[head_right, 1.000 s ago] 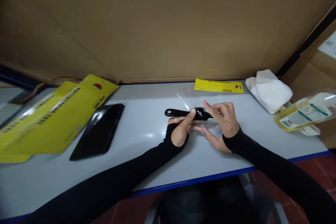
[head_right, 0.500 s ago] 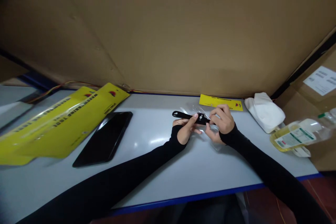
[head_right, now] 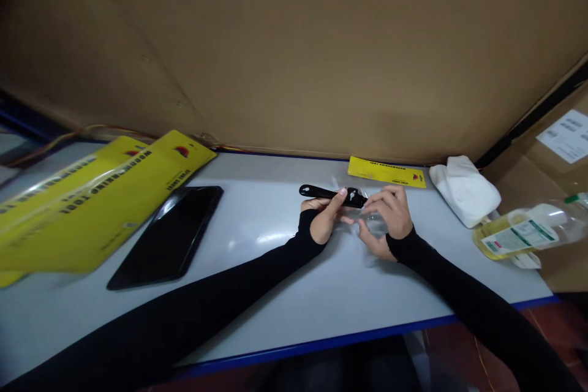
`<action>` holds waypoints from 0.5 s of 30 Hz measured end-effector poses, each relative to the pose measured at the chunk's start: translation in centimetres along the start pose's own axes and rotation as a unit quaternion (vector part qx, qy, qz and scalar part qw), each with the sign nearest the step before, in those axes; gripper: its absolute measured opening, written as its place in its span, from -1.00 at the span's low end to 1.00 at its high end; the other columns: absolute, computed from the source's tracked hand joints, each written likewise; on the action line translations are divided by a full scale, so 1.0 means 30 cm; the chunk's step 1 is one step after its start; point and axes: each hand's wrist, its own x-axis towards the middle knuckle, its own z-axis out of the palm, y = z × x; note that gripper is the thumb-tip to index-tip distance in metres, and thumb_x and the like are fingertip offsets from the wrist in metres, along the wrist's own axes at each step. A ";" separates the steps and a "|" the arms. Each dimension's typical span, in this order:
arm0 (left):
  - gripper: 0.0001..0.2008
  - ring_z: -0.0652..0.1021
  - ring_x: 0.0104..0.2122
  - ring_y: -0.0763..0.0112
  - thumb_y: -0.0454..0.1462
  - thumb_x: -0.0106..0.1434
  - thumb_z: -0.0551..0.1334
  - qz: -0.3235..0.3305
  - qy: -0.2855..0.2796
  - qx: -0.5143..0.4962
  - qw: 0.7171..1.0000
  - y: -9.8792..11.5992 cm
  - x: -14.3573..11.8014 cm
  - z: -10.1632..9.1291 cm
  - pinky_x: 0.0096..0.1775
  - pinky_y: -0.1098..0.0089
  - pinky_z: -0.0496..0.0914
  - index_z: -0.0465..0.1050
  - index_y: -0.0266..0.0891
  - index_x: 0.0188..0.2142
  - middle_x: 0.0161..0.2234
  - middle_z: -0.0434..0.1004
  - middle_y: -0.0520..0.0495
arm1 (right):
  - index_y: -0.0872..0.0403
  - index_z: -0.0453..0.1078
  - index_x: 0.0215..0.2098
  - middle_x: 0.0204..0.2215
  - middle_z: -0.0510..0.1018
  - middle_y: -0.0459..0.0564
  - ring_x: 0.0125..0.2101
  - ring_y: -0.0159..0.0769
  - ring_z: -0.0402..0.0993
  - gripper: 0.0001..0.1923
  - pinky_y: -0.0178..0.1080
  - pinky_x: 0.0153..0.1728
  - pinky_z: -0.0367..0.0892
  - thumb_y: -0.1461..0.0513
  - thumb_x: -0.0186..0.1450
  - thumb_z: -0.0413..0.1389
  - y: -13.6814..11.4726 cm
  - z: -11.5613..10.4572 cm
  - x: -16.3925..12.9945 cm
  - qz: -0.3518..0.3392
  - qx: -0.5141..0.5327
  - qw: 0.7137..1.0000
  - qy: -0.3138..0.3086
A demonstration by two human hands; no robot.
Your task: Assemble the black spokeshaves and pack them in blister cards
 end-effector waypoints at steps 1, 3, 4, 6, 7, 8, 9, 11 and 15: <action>-0.33 0.72 -0.48 0.07 0.15 -0.22 0.62 -0.001 0.001 -0.002 1.000 0.000 -0.001 0.000 -0.59 0.32 0.60 0.66 -0.43 -0.40 -0.36 0.73 -0.35 | 0.00 0.51 -0.07 -0.17 0.57 0.06 -0.11 -0.04 0.36 -0.70 0.09 -0.06 0.39 0.30 0.22 0.26 -0.005 0.000 -0.001 0.013 -0.017 1.000 0.000; -0.35 0.72 -0.49 0.07 0.13 -0.21 0.62 -0.002 0.002 0.000 1.000 0.001 -0.003 -0.001 -0.60 0.33 0.59 0.66 -0.43 -0.40 -0.40 0.72 -0.32 | 0.01 0.40 0.26 -0.03 0.52 0.14 -0.02 0.02 0.35 -0.39 0.15 -0.01 0.40 0.26 0.24 0.25 -0.010 0.002 -0.003 0.031 -0.046 0.998 -0.018; -0.37 0.72 -0.49 0.06 0.12 -0.19 0.62 -0.003 0.002 0.005 1.000 0.000 -0.004 -0.003 -0.60 0.32 0.59 0.66 -0.42 -0.40 -0.41 0.72 -0.31 | 0.01 0.35 0.34 0.02 0.50 0.17 0.01 0.04 0.34 -0.32 0.16 0.00 0.40 0.25 0.25 0.25 -0.010 0.003 -0.004 0.033 -0.053 0.998 -0.029; -0.39 0.72 -0.50 0.04 0.11 -0.17 0.62 -0.009 0.001 0.015 1.000 0.000 -0.006 -0.006 -0.60 0.31 0.59 0.66 -0.42 -0.39 -0.42 0.71 -0.30 | 0.01 0.40 0.28 0.05 0.49 0.17 0.03 0.06 0.32 -0.38 0.19 0.03 0.39 0.24 0.24 0.25 -0.003 0.005 -0.007 0.026 -0.054 0.998 -0.037; -0.39 0.72 -0.49 0.04 0.11 -0.17 0.62 -0.010 0.001 0.019 1.000 0.001 -0.007 -0.008 -0.60 0.31 0.59 0.66 -0.42 -0.39 -0.42 0.72 -0.31 | 0.00 0.50 0.13 0.02 0.51 0.15 0.02 0.05 0.32 -0.53 0.18 0.03 0.38 0.25 0.23 0.26 0.002 0.005 -0.009 0.020 -0.052 0.998 -0.032; -0.38 0.73 -0.47 0.02 0.11 -0.17 0.62 -0.011 0.000 0.023 1.000 0.001 -0.008 -0.010 -0.59 0.31 0.59 0.66 -0.42 -0.39 -0.40 0.72 -0.32 | -0.01 0.55 -0.08 -0.03 0.54 0.11 -0.01 0.03 0.32 -0.72 0.16 0.02 0.38 0.26 0.22 0.28 0.009 0.005 -0.011 0.017 -0.048 0.998 -0.023; -0.38 0.73 -0.45 0.01 0.11 -0.17 0.62 -0.013 -0.001 0.028 1.000 0.002 -0.008 -0.012 -0.57 0.30 0.60 0.66 -0.42 -0.38 -0.38 0.72 -0.34 | 0.00 0.50 -0.29 -0.10 0.57 0.08 -0.05 0.00 0.32 -0.88 0.13 0.00 0.38 0.28 0.20 0.29 0.014 0.003 -0.012 0.015 -0.042 0.999 -0.011; -0.38 0.74 -0.41 -0.02 0.12 -0.15 0.61 -0.018 -0.006 0.036 0.999 0.001 -0.008 -0.014 -0.55 0.30 0.61 0.65 -0.43 -0.40 -0.35 0.73 -0.39 | 0.00 0.35 -0.47 -0.22 0.58 0.02 -0.12 -0.05 0.33 -0.78 0.07 -0.05 0.38 0.32 0.17 0.31 0.023 0.000 -0.015 0.018 -0.030 0.999 0.005; -0.40 0.73 -0.47 0.03 0.10 -0.11 0.61 -0.016 -0.010 0.044 0.999 -0.004 -0.003 -0.016 -0.55 0.31 0.61 0.65 -0.44 -0.40 -0.36 0.73 -0.40 | 0.05 0.51 0.00 -0.12 0.53 0.11 -0.07 -0.01 0.34 -0.63 0.10 -0.03 0.41 0.26 0.22 0.28 0.027 0.007 -0.023 0.036 -0.023 0.999 -0.006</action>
